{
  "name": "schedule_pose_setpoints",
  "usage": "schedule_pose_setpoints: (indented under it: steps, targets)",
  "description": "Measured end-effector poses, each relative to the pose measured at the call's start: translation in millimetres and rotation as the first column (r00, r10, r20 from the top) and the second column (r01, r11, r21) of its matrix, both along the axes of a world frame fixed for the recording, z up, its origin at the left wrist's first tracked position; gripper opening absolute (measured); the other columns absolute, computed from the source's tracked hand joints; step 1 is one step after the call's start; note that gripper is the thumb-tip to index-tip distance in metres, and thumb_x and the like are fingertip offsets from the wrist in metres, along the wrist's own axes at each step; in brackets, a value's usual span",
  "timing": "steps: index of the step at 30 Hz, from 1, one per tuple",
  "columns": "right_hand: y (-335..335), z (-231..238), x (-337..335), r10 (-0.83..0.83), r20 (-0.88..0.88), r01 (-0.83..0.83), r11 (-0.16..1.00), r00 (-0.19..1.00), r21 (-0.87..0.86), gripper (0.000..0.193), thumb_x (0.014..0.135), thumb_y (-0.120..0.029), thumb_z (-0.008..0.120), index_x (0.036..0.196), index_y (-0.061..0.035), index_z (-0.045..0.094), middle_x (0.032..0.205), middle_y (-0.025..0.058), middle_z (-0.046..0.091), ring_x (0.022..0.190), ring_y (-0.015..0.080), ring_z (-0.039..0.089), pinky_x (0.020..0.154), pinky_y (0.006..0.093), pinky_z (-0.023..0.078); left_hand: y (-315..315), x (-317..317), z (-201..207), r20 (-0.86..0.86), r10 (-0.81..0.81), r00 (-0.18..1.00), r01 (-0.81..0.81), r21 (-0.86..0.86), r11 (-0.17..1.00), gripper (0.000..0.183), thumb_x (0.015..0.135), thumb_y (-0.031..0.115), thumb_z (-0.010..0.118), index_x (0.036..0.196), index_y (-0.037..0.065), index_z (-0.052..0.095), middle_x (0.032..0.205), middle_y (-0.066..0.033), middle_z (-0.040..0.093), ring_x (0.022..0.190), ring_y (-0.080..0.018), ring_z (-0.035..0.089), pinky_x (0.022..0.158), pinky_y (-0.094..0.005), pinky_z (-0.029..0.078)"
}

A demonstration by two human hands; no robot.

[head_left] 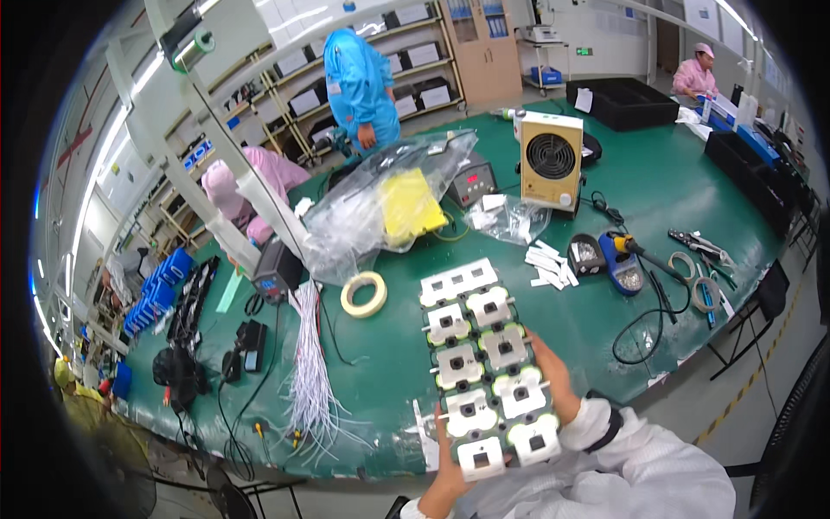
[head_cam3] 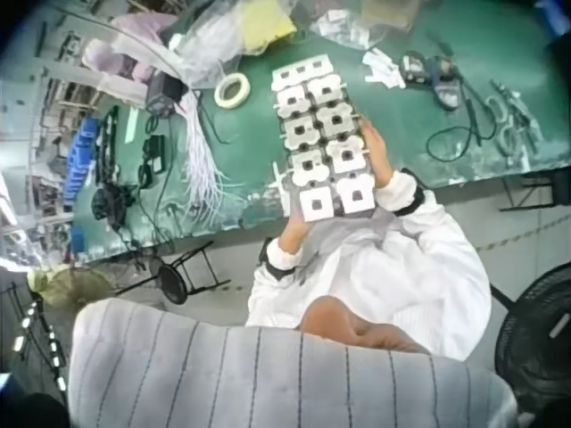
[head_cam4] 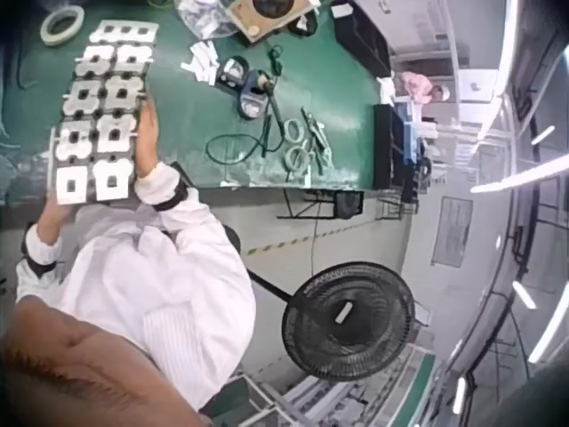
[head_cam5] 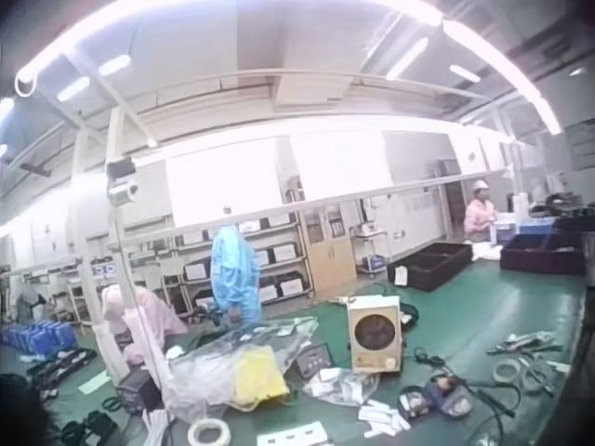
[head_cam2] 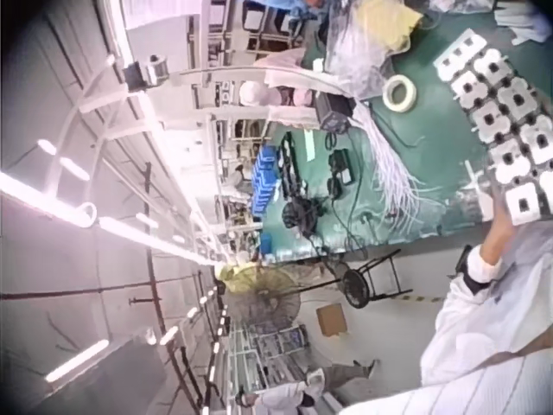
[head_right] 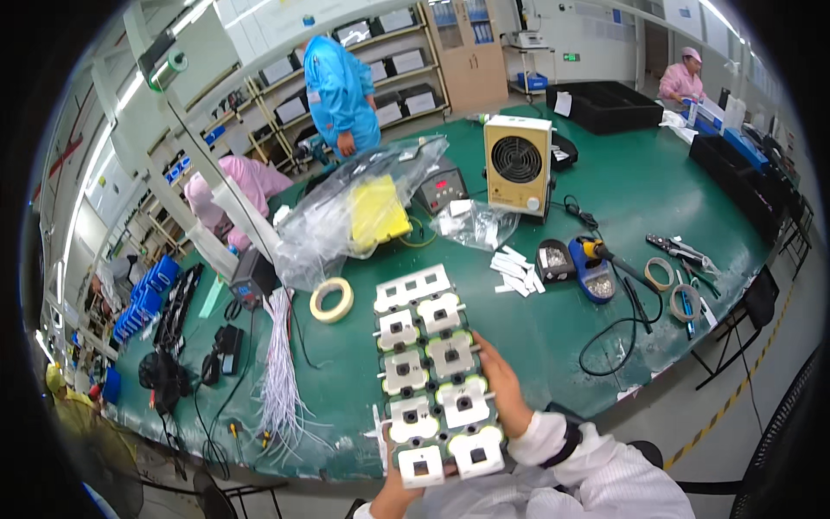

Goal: The recorder is assembling a lithium battery pack by soldering connections and applying insulation sheets.

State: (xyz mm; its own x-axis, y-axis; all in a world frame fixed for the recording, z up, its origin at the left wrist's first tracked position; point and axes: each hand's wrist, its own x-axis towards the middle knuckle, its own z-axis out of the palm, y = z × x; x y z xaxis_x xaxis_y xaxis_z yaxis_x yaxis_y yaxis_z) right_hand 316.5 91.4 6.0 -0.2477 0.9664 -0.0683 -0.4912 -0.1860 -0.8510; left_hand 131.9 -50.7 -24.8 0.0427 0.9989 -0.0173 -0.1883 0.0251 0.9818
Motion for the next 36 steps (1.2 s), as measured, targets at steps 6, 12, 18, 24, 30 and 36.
schedule_pose_setpoints:
  steps: [6, 12, 18, 24, 30, 36]
  targets:
    - [32, 4, 15, 0.084, 0.040, -0.081, 0.995, 0.996, -0.055, 0.054, 0.111, -0.031, 0.041, 0.157, -0.0012, 0.038, 0.154, 0.0123, 0.048, 0.138, 0.0204, 0.049, 0.115, 0.0324, 0.039, 30, 38, 0, 0.076, 0.084, 0.993, -0.087, 0.033, 0.996, 0.144, 0.067, 0.006, 0.095, 0.161, 0.019, -0.014, 0.155, -0.0195, 0.030, 0.134, -0.0345, 0.051, 0.107, -0.0493, 0.052]
    - [26, -6, 22, 0.033, 0.128, -0.044, 0.995, 0.991, 0.087, 0.050, 0.108, -0.025, 0.044, 0.151, 0.0013, 0.045, 0.145, 0.0147, 0.056, 0.131, 0.0219, 0.052, 0.112, 0.0324, 0.039, 15, 27, 20, 0.013, 0.085, 0.996, -0.085, 0.007, 0.996, 0.116, 0.069, 0.013, 0.096, 0.154, -0.001, 0.019, 0.147, -0.0143, 0.051, 0.123, -0.0268, 0.060, 0.116, -0.0428, 0.037]
    - [-12, -22, 81, -0.113, 0.259, 0.094, 0.992, 0.959, 0.082, 0.043, 0.098, 0.000, 0.051, 0.141, 0.0011, 0.050, 0.147, 0.0145, 0.053, 0.139, 0.0285, 0.049, 0.116, 0.0389, 0.037, 17, -73, 46, -0.780, 0.069, 0.621, 0.013, 0.098, 0.995, 0.085, 0.083, 0.023, 0.083, 0.154, 0.005, 0.040, 0.164, -0.0188, 0.032, 0.155, -0.0373, 0.025, 0.123, -0.0453, 0.026]
    - [-33, -47, 117, -0.082, 0.459, 0.036, 0.993, 0.885, 0.108, 0.039, 0.093, 0.003, 0.054, 0.132, 0.0006, 0.053, 0.131, 0.0130, 0.059, 0.122, 0.0224, 0.058, 0.108, 0.0341, 0.043, 107, -186, 25, -0.917, 0.388, 0.091, -0.164, 0.371, 0.914, 0.039, 0.088, 0.010, 0.073, 0.126, 0.007, 0.065, 0.134, -0.0179, 0.062, 0.129, -0.0383, 0.056, 0.112, -0.0503, 0.041]
    - [-44, -64, 114, -0.147, 0.416, 0.096, 0.985, 0.897, 0.141, 0.036, 0.094, 0.002, 0.056, 0.130, 0.0007, 0.054, 0.121, 0.0107, 0.063, 0.113, 0.0196, 0.061, 0.100, 0.0326, 0.048, 145, -198, 23, -0.708, 0.699, 0.102, -0.221, 0.669, 0.710, 0.010, 0.090, 0.003, 0.067, 0.097, 0.005, 0.073, 0.099, -0.0136, 0.073, 0.096, -0.0310, 0.069, 0.098, -0.0455, 0.051]
    - [-71, 62, 140, -0.332, 0.351, 0.123, 0.856, 0.875, 0.502, 0.027, 0.103, -0.021, 0.061, 0.118, 0.0020, 0.065, 0.110, 0.0134, 0.068, 0.094, 0.0235, 0.064, 0.087, 0.0417, 0.052, 42, -39, 162, -0.651, 0.712, 0.264, 0.264, 0.759, 0.596, 0.019, 0.076, 0.003, 0.072, 0.091, 0.012, 0.076, 0.071, -0.0022, 0.062, 0.061, -0.0191, 0.055, 0.059, -0.0316, 0.043]
